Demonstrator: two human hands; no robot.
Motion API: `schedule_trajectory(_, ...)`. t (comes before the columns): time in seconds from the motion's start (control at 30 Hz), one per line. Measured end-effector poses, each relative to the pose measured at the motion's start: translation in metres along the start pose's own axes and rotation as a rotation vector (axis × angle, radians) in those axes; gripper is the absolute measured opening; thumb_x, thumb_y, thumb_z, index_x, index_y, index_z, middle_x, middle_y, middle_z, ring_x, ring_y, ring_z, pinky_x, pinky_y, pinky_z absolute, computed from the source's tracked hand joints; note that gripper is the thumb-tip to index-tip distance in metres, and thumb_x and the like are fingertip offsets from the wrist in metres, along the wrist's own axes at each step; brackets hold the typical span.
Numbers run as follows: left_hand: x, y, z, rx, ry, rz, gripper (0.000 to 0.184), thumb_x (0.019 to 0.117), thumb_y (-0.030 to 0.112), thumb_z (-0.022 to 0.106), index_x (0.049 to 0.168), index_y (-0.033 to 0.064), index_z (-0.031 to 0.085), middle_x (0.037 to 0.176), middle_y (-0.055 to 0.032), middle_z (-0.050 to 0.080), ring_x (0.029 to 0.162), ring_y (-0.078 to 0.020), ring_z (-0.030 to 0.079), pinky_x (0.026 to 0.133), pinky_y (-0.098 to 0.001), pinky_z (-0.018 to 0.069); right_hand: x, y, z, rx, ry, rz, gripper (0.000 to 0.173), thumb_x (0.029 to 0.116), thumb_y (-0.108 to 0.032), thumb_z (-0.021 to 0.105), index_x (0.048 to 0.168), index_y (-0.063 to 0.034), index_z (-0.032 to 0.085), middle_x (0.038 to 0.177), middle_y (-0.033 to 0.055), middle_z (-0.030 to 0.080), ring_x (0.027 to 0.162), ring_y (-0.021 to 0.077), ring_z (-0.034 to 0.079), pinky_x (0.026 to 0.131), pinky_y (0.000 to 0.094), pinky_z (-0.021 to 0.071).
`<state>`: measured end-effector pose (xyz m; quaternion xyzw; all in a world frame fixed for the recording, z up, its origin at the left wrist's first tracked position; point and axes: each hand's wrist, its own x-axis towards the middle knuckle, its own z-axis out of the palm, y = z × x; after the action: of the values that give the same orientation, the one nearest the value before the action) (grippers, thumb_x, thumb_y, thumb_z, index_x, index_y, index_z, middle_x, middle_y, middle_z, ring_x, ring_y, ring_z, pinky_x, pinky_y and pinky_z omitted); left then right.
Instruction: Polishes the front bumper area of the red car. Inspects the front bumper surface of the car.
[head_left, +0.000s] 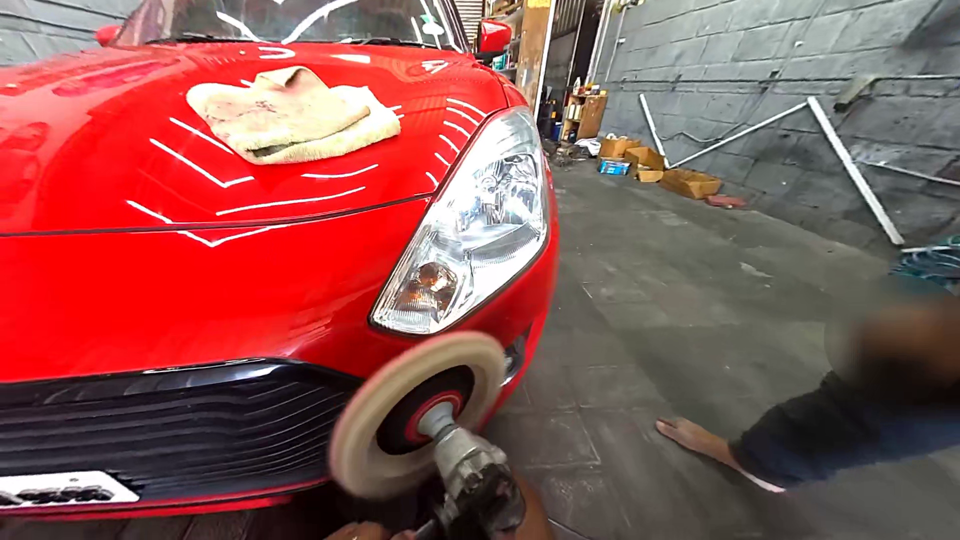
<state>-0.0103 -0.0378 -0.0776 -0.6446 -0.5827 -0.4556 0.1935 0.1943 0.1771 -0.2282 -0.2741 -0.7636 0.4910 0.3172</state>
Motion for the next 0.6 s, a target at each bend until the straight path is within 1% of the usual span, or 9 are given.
schedule_trajectory(0.07,0.027,0.002,0.013,0.048,-0.027,0.034,0.021,0.097,0.033,0.065,0.102,0.0153,0.076,0.07,-0.0041,0.066,0.061,-0.0168,0.064,0.056,-0.0344,0.0535,-0.002,0.01,0.005,0.072,0.044,0.024,0.076,0.0652,-0.022,0.095,0.127,0.0049,0.059,0.113,0.0098,0.073,0.106,0.0102,0.069,0.1,0.0317,0.056)
schedule_trajectory(0.13,0.05,0.007,0.03,0.103,-0.04,0.101,0.023,0.0983,0.04,0.063,0.1,0.0198,0.075,0.066,0.002,0.06,0.057,-0.0123,0.059,0.052,-0.03,0.0502,-0.009,0.022,0.008,0.136,0.082,0.07,0.075,0.067,-0.024,0.094,0.125,0.0074,0.058,0.11,0.0104,0.073,0.103,0.0106,0.07,0.098,0.0319,0.0572)
schedule_trajectory(0.17,0.059,0.007,0.037,0.121,-0.051,0.134,0.025,0.0991,0.041,0.061,0.098,0.02,0.074,0.064,0.0031,0.059,0.055,-0.0118,0.057,0.05,-0.0289,0.0485,-0.012,0.025,0.008,0.158,0.094,0.096,0.075,0.0674,-0.024,0.094,0.125,0.0081,0.058,0.109,0.0107,0.073,0.102,0.011,0.07,0.096,0.0324,0.058)
schedule_trajectory(0.23,0.068,0.007,0.044,0.134,-0.092,0.156,0.025,0.1,0.04,0.059,0.096,0.0199,0.073,0.064,0.0034,0.059,0.054,-0.0119,0.057,0.048,-0.0285,0.047,-0.014,0.025,0.009,0.166,0.103,0.128,0.08,0.0694,-0.025,0.092,0.129,0.0103,0.053,0.112,0.0126,0.071,0.104,0.0105,0.068,0.097,0.0316,0.0568)
schedule_trajectory(0.3,0.063,0.006,0.043,0.115,-0.108,0.132,0.023,0.1005,0.038,0.059,0.097,0.0193,0.072,0.064,0.003,0.058,0.053,-0.0119,0.056,0.047,-0.0282,0.0459,-0.016,0.025,0.008,0.138,0.103,0.141,0.08,0.0711,-0.025,0.091,0.131,0.0116,0.052,0.114,0.0142,0.07,0.106,0.011,0.068,0.099,0.0315,0.0557)
schedule_trajectory(0.43,0.03,0.002,0.033,0.023,-0.029,0.043,0.02,0.0979,0.032,0.06,0.096,0.0178,0.073,0.064,0.0023,0.058,0.054,-0.0112,0.056,0.05,-0.028,0.0462,-0.016,0.02,0.009,0.077,0.082,0.152,0.071,0.0697,-0.024,0.092,0.123,0.0101,0.059,0.108,0.0135,0.073,0.101,0.0112,0.07,0.097,0.0317,0.0571)
schedule_trajectory(0.47,0.02,0.001,0.032,0.004,-0.008,0.021,0.02,0.0976,0.031,0.06,0.097,0.0175,0.074,0.064,0.002,0.059,0.055,-0.0111,0.056,0.05,-0.028,0.0468,-0.016,0.019,0.007,0.06,0.08,0.151,0.072,0.0676,-0.023,0.093,0.122,0.0088,0.06,0.107,0.0126,0.073,0.1,0.0106,0.07,0.095,0.0315,0.0577)
schedule_trajectory(0.53,0.003,-0.003,0.031,-0.015,0.023,-0.012,0.02,0.0979,0.031,0.059,0.098,0.0167,0.073,0.064,0.0012,0.059,0.055,-0.0111,0.057,0.051,-0.0278,0.0481,-0.012,0.023,0.001,0.016,0.07,0.098,0.079,0.0634,-0.023,0.095,0.126,0.0078,0.058,0.111,0.0124,0.072,0.104,0.0102,0.069,0.098,0.0311,0.0562)
schedule_trajectory(0.6,-0.003,-0.007,0.03,-0.031,0.044,-0.022,0.019,0.0972,0.029,0.06,0.097,0.0149,0.074,0.064,-0.0002,0.06,0.055,-0.0121,0.058,0.051,-0.0285,0.0483,-0.007,0.029,0.001,-0.018,0.073,0.047,0.081,0.0627,-0.024,0.096,0.126,0.0081,0.058,0.111,0.0131,0.073,0.105,0.0117,0.07,0.099,0.0325,0.0561)
